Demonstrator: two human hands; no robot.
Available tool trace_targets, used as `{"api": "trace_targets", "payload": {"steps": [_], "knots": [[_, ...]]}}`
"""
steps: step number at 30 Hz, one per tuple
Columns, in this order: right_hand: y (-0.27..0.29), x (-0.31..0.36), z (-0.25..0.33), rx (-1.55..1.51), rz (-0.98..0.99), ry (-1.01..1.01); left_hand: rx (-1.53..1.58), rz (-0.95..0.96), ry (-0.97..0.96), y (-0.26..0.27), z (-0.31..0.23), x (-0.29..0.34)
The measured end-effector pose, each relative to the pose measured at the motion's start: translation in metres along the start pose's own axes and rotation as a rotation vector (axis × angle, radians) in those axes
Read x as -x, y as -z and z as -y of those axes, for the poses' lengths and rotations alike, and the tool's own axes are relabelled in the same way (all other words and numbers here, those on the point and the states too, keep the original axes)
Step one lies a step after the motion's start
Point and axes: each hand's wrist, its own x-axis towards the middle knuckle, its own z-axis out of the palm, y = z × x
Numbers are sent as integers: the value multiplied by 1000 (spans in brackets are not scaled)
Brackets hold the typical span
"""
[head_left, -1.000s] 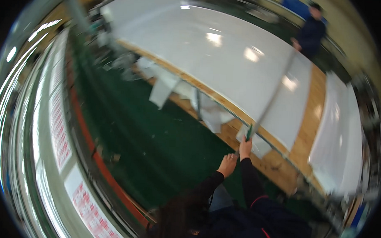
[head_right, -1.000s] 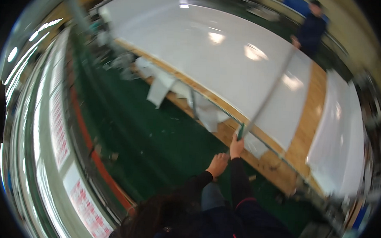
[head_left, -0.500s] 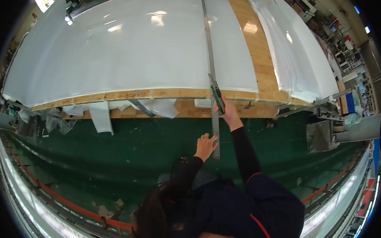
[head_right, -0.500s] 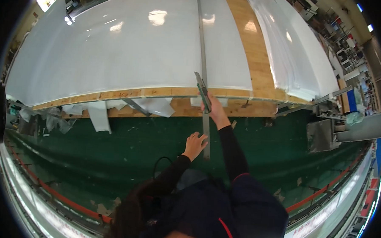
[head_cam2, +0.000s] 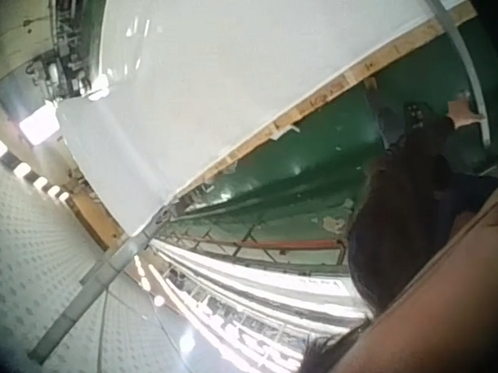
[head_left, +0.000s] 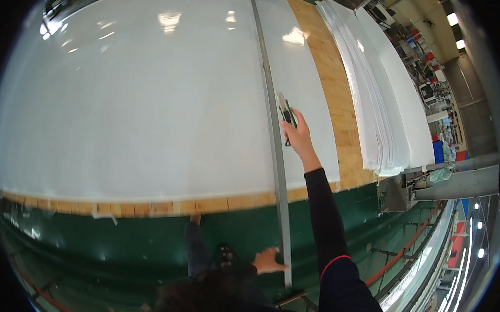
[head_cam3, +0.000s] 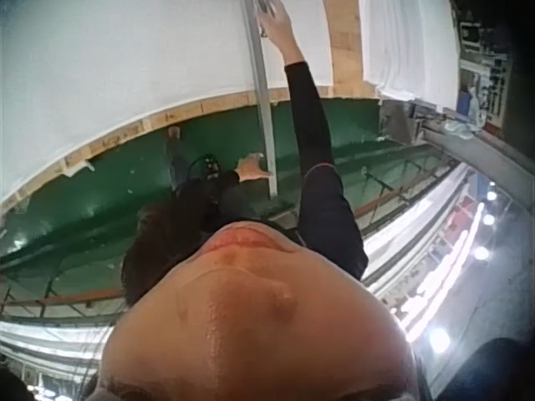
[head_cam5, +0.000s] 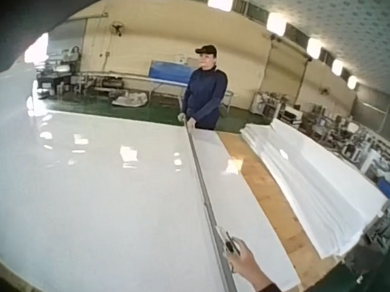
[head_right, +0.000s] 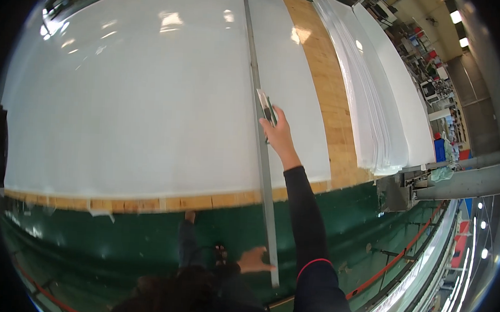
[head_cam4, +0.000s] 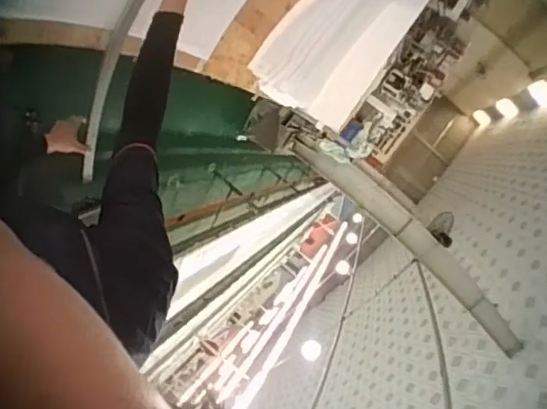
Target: Cutting large white sheets of material on a table using a utility knife and a metal straight edge.
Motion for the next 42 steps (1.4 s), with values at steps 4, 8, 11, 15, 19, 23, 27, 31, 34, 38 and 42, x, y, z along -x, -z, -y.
{"api": "trace_targets", "payload": {"steps": [4,8,11,15,19,23,27,31,34,38,42], "knots": [[-3,-168,-14,557,-225,495,-143,453,23,-2,-20,-31],[-56,-301,0,922,-196,453,-92,498,-5,13,-3,-34],[-63,-357,-12,1150,-233,356,-71,489,-95,16,-7,-43],[-75,-391,-22,1300,-164,290,-136,588,-77,18,0,-47],[-104,-399,-32,1388,-158,249,-102,512,-98,9,11,-46],[-121,-403,-34,1545,-184,187,-110,410,-118,0,12,-44],[-96,-411,-20,1613,-32,392,-105,368,-110,-2,7,-42],[-77,-381,4,1471,104,364,-53,366,-61,9,5,-38],[-60,-322,-16,1605,158,271,-57,372,-52,1,-5,-29],[-64,-228,-15,1537,171,284,-61,161,-18,3,-7,-9],[-48,-123,-30,1490,194,197,-16,45,25,-12,-8,-2]]}}
